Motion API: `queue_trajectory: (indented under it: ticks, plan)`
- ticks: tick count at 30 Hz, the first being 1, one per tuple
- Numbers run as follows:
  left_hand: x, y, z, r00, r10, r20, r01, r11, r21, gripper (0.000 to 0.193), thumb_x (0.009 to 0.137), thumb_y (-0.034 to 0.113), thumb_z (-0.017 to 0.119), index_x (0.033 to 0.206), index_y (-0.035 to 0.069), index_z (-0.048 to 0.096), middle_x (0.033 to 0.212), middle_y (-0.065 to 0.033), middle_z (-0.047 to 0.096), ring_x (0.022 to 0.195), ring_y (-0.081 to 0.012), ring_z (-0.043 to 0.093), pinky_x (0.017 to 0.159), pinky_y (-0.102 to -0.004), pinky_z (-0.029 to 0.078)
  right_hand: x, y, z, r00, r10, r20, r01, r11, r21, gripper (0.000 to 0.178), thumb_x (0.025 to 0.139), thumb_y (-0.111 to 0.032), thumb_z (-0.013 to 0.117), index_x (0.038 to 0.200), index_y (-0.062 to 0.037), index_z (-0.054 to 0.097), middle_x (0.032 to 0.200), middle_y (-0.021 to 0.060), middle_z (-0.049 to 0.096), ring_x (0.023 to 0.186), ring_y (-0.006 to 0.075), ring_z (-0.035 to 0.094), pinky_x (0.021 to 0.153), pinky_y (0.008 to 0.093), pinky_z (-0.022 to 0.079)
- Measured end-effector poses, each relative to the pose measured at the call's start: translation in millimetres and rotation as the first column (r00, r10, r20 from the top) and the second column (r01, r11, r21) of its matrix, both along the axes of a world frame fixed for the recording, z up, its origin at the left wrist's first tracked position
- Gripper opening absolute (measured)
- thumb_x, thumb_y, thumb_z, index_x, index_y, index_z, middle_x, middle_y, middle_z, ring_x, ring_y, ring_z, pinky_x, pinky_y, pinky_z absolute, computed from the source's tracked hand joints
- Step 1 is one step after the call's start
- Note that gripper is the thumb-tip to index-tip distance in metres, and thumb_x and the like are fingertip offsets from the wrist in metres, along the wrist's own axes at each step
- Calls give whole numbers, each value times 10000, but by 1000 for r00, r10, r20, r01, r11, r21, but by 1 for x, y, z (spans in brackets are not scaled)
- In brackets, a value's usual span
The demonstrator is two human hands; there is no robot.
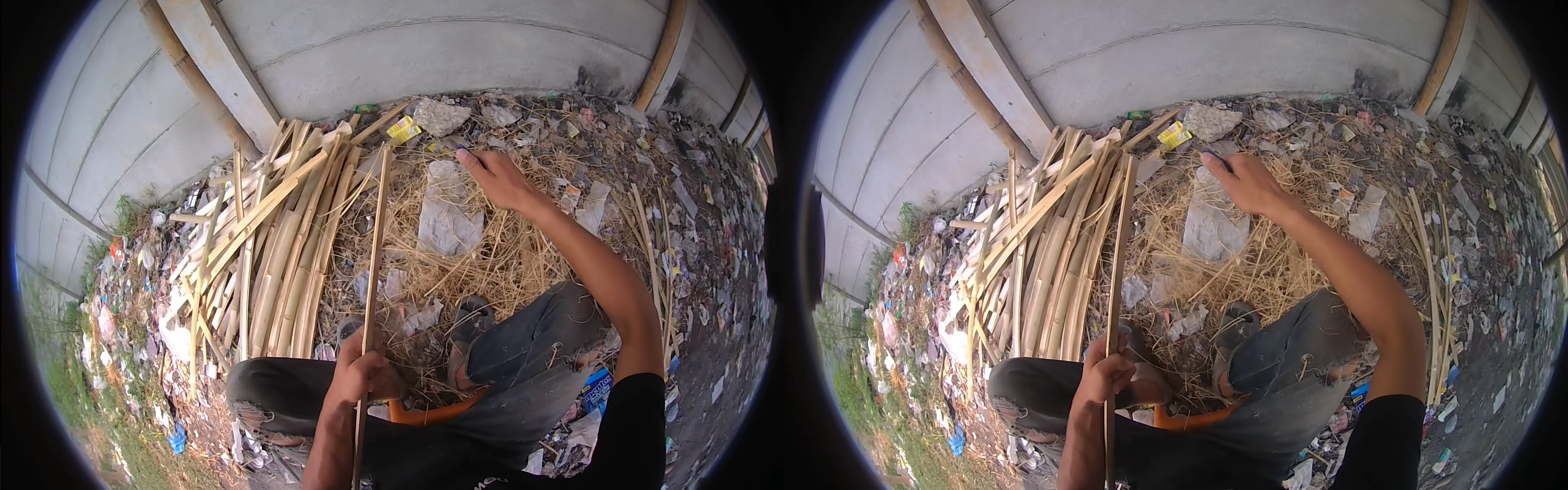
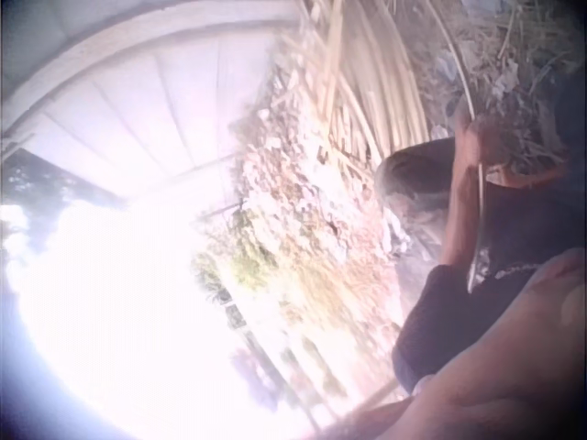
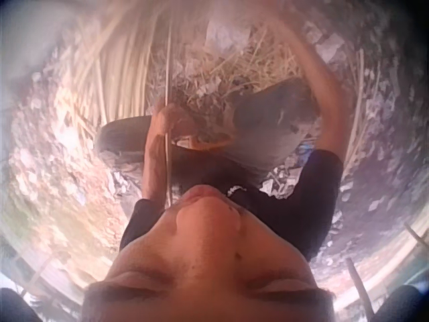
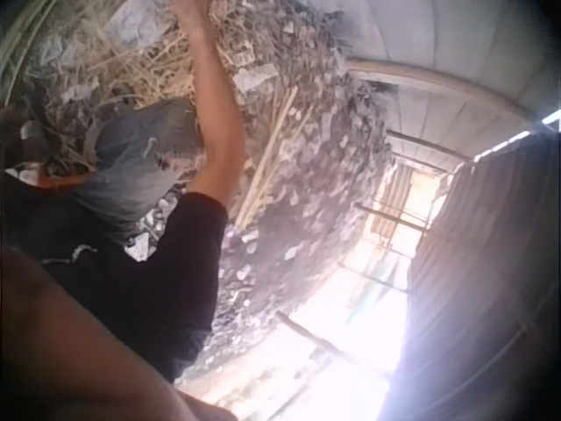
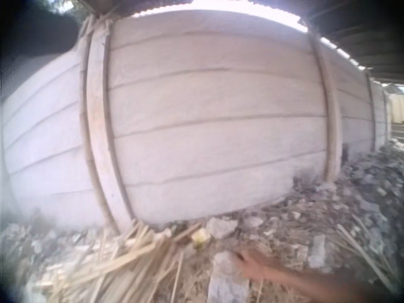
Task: The person sits on the ground and uses a knife to split long bamboo poles into thin strips. They hold the bamboo with one hand and use the knife to carefully separate the material, occasionally adjusting their grip and the position of the bamboo.
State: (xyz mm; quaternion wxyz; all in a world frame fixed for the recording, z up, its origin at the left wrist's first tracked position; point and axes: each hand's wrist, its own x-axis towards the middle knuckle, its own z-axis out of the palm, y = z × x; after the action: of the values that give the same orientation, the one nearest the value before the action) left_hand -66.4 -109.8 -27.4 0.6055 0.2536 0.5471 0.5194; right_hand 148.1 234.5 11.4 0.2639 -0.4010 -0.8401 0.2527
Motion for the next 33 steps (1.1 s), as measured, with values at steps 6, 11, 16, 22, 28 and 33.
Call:
queue_trajectory:
  ticks: [6,11,16,22,28,33]
  plan:
    - [-7,11,21,970,33,240,-43,998,36,241,718,-27,519,890,107,418,600,20,362,375,-75,275,331,-241,195,-35,-97,41,878,448,170,-439,894,-88,570,1043,-510,458,877,-1,654,703,192,637,697,390,649,663,496,482]
    - [-11,18,25,961,29,276,-38,999,29,223,738,27,572,914,102,457,609,11,402,410,-94,334,361,-254,248,-61,-156,34,722,664,194,-655,746,-117,641,1003,-580,479,845,6,682,615,230,622,595,413,657,599,514,521]
    - [-19,13,7,991,21,128,-24,999,26,363,769,59,571,1132,51,563,680,-27,514,448,-99,411,379,-249,267,-71,-180,35,634,709,310,-675,702,-225,657,1002,-579,458,830,14,682,755,261,668,725,453,673,686,541,537]
    - [-5,12,5,973,-8,231,14,1000,-21,249,779,36,560,1007,90,475,699,-5,450,484,-88,392,396,-267,265,-72,-140,34,833,495,245,-462,868,-181,660,1038,-544,416,762,-4,678,629,211,642,648,414,677,645,515,542]
    - [5,4,5,987,-14,161,14,1000,-2,215,783,11,547,953,92,442,643,4,418,441,-96,343,386,-262,250,-64,-141,34,799,539,267,-499,842,-205,674,1017,-560,454,701,-6,670,635,246,630,646,425,671,623,522,525]
    - [-1,6,7,990,7,140,-7,1000,2,170,780,14,536,907,85,450,624,-5,421,437,-98,348,386,-261,260,-66,-165,14,734,633,245,-648,761,-27,707,997,-628,464,670,-25,637,529,185,566,514,411,604,561,522,504]
